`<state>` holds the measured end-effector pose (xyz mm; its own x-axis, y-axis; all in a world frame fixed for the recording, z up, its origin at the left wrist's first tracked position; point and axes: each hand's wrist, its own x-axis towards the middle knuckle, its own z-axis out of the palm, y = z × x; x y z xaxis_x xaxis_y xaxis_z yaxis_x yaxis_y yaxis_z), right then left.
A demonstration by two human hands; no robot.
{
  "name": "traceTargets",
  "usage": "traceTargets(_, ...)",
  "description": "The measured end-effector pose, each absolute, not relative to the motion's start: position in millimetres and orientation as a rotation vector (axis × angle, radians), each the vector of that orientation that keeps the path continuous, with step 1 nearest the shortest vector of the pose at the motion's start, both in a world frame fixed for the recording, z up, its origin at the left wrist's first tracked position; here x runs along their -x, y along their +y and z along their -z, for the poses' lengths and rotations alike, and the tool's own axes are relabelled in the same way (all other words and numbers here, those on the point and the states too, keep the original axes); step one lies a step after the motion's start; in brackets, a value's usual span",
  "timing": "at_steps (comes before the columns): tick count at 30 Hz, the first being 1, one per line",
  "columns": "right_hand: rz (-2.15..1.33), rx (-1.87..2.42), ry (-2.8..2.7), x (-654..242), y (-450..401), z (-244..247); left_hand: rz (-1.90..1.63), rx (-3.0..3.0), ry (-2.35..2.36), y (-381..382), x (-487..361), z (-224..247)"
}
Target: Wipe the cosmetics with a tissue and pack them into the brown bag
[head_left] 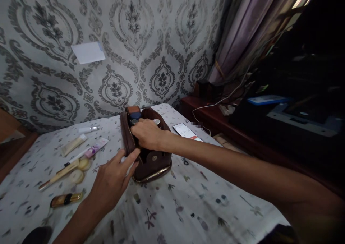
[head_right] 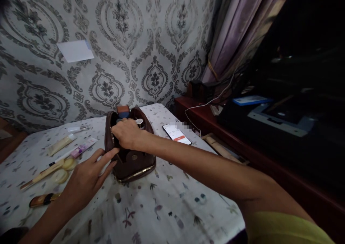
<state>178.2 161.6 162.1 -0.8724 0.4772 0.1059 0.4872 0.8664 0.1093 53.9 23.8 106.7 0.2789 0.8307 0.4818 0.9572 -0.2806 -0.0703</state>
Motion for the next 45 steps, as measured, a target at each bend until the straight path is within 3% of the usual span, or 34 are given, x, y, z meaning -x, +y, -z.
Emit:
traceTargets(11,0.232,0.765,-2.958,-186,161,-167,0.496,2.228,-1.634,22,-54,-107)
traceTargets(20,-0.021,0.926,-2.514,-220,150,-199,0.497,2.225,-1.656,20,-54,-104)
traceTargets(29,-0.242,0.449,-2.254,-227,108,-145,0.645,2.289,-1.665,-10,-47,-78)
traceTargets(36,-0.325,0.199,-2.367,-204,63,-112,0.524,2.247,-1.879,-45,-19,-56)
traceTargets(45,-0.801,0.311,-2.408,-161,30,-63,0.303,1.882,-2.236,-73,28,-65)
